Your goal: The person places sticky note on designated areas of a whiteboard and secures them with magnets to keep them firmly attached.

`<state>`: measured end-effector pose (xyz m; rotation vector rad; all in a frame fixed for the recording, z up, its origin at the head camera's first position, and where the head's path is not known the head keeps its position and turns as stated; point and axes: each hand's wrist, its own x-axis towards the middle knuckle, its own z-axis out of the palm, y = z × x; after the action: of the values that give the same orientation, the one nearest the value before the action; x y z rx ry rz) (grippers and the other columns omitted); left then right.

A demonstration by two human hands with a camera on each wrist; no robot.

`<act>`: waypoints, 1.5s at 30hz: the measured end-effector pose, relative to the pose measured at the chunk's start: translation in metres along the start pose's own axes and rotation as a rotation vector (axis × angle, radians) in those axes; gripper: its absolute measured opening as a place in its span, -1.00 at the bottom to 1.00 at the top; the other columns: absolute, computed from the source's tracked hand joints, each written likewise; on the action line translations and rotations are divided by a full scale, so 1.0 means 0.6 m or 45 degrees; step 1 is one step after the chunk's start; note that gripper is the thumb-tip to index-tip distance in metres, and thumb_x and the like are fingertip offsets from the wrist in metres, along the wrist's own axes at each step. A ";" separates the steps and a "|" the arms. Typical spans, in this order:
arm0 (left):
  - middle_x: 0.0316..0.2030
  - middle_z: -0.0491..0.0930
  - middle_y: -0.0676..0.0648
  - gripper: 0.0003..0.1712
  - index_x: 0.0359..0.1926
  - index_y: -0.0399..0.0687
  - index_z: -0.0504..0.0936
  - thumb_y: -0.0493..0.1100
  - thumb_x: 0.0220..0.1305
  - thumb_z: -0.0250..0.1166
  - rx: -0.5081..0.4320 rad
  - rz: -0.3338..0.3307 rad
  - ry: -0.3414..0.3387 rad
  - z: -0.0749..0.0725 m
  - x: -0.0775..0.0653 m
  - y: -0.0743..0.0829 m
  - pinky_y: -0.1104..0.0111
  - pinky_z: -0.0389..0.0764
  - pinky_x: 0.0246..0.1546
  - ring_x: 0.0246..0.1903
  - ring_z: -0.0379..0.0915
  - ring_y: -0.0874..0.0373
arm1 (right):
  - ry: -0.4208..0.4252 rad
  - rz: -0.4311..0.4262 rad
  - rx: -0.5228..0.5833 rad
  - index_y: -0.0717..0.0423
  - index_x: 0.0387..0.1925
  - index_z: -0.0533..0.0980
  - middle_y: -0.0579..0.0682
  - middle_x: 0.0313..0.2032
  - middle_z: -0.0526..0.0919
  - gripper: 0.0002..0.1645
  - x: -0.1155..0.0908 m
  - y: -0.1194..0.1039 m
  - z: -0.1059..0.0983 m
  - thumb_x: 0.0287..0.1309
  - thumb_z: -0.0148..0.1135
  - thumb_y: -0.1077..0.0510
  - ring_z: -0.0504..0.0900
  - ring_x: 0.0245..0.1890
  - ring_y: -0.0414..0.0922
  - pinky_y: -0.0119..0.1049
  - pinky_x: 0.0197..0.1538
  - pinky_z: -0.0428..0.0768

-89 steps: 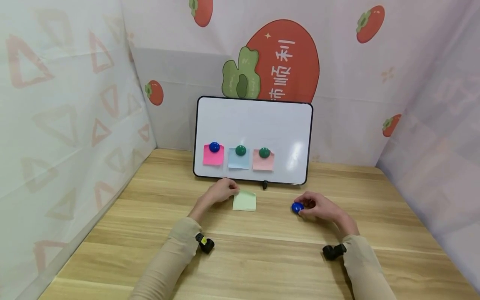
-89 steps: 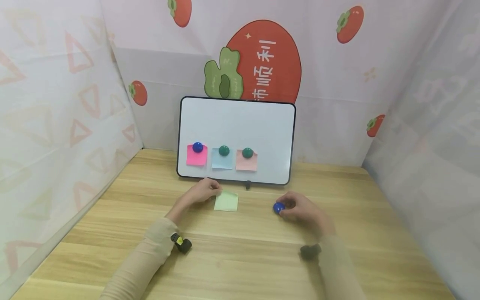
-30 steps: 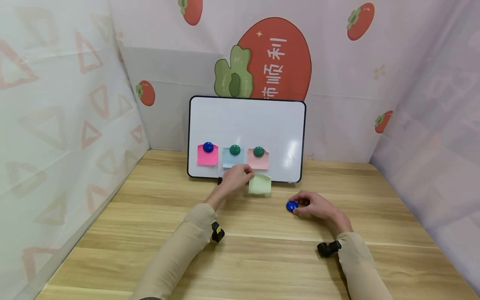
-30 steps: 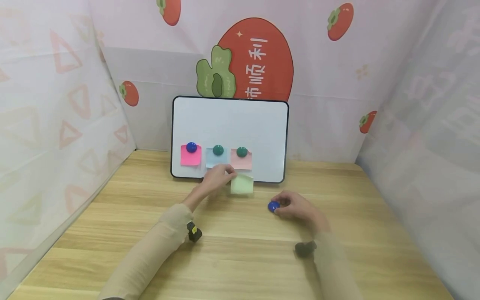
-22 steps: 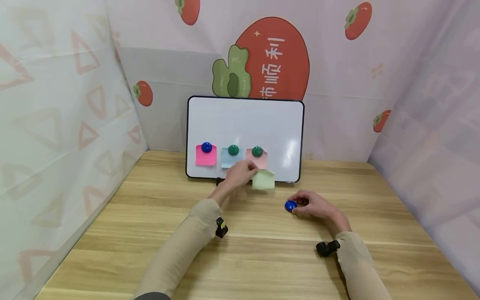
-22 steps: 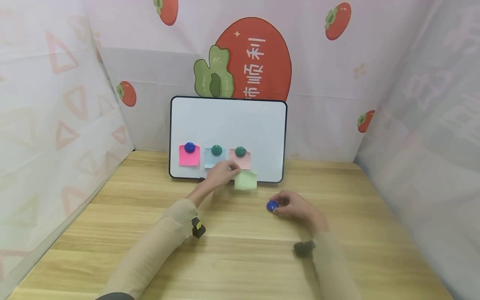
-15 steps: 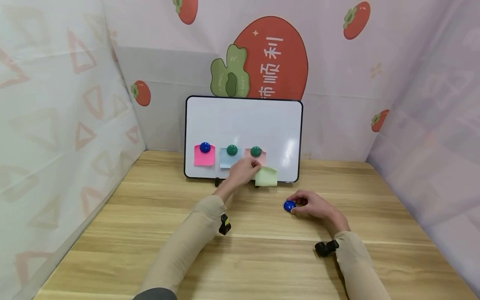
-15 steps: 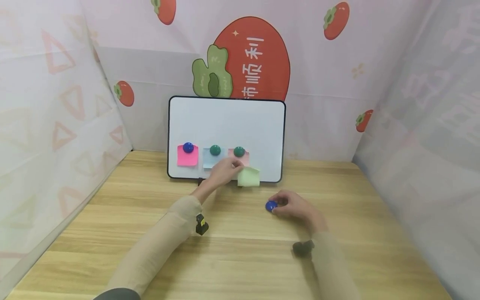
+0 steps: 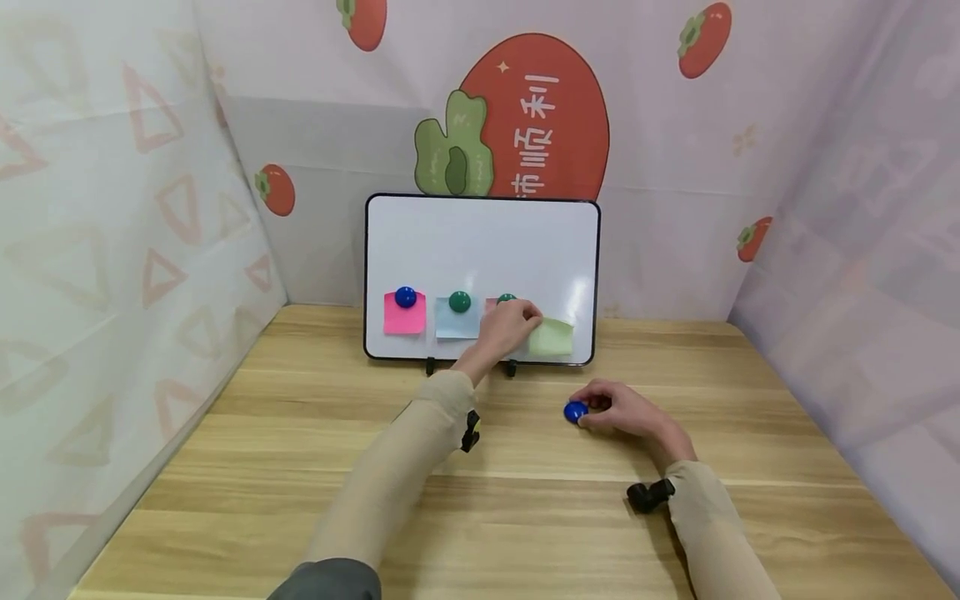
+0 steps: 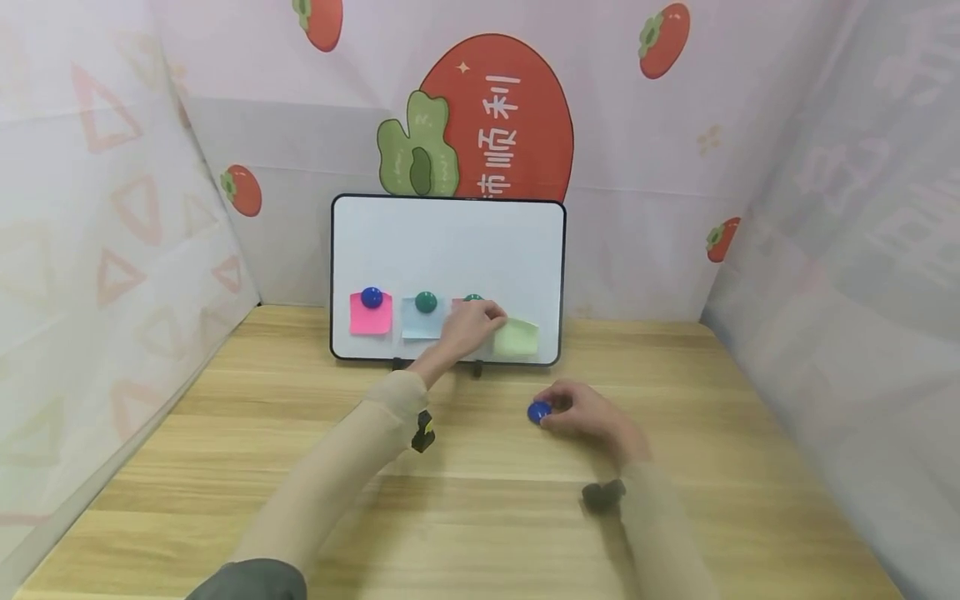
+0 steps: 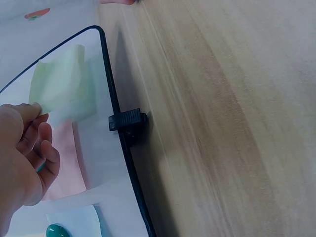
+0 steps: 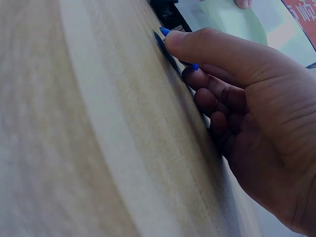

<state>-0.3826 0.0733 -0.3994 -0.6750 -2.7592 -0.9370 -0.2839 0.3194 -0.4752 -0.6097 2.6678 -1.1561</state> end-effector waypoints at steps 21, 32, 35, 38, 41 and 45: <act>-0.14 0.74 0.08 -0.78 -0.07 0.06 0.74 -0.01 0.41 0.24 -0.049 -0.009 0.160 0.005 0.040 0.009 0.35 0.58 -0.14 -0.19 0.62 0.23 | -0.022 0.008 0.024 0.05 0.07 0.61 0.02 -0.14 0.63 -0.54 0.008 -0.001 -0.002 0.13 0.44 0.04 0.48 -0.17 -0.10 -0.39 -0.13 0.46; -0.11 0.74 0.13 -0.77 -0.05 0.16 0.73 0.04 0.40 0.23 0.033 -0.047 0.164 0.005 0.050 0.015 0.12 0.48 0.02 -0.16 0.63 0.22 | -0.026 0.025 0.035 0.03 0.08 0.60 -0.01 -0.15 0.63 -0.53 0.005 -0.008 -0.005 0.13 0.44 0.04 0.48 -0.19 -0.11 -0.39 -0.14 0.46; -0.12 0.74 0.12 -0.77 -0.06 0.14 0.74 0.03 0.40 0.24 0.026 -0.041 0.164 0.006 0.050 0.016 0.14 0.49 0.01 -0.18 0.63 0.22 | -0.031 0.033 0.035 0.03 0.08 0.60 -0.02 -0.14 0.64 -0.54 0.003 -0.009 -0.006 0.13 0.44 0.03 0.48 -0.18 -0.11 -0.39 -0.14 0.46; -0.12 0.74 0.10 -0.77 -0.05 0.11 0.74 0.02 0.41 0.24 0.012 -0.028 0.153 0.009 0.050 0.016 0.23 0.54 -0.05 -0.18 0.63 0.22 | -0.028 0.034 0.033 0.04 0.08 0.60 -0.02 -0.12 0.64 -0.54 0.001 -0.009 -0.006 0.14 0.44 0.04 0.49 -0.18 -0.12 -0.39 -0.14 0.47; -0.11 0.73 0.10 -0.76 -0.04 0.11 0.74 0.02 0.42 0.23 0.021 -0.020 0.141 0.012 0.050 0.015 0.31 0.57 -0.11 -0.17 0.63 0.22 | -0.017 0.030 0.028 0.03 0.08 0.60 -0.02 -0.12 0.64 -0.54 0.001 -0.009 -0.005 0.14 0.43 0.04 0.48 -0.18 -0.12 -0.39 -0.14 0.47; -0.11 0.73 0.11 -0.76 -0.05 0.13 0.74 0.03 0.42 0.22 0.040 -0.023 0.145 0.016 0.049 0.016 0.28 0.55 -0.09 -0.17 0.63 0.22 | 0.000 0.027 0.017 0.03 0.09 0.60 -0.01 -0.14 0.62 -0.54 -0.001 -0.010 -0.003 0.15 0.43 0.05 0.48 -0.18 -0.11 -0.37 -0.13 0.47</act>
<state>-0.4042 0.0965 -0.3936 -0.5742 -2.6783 -0.9045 -0.2822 0.3173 -0.4695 -0.5783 2.6574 -1.1676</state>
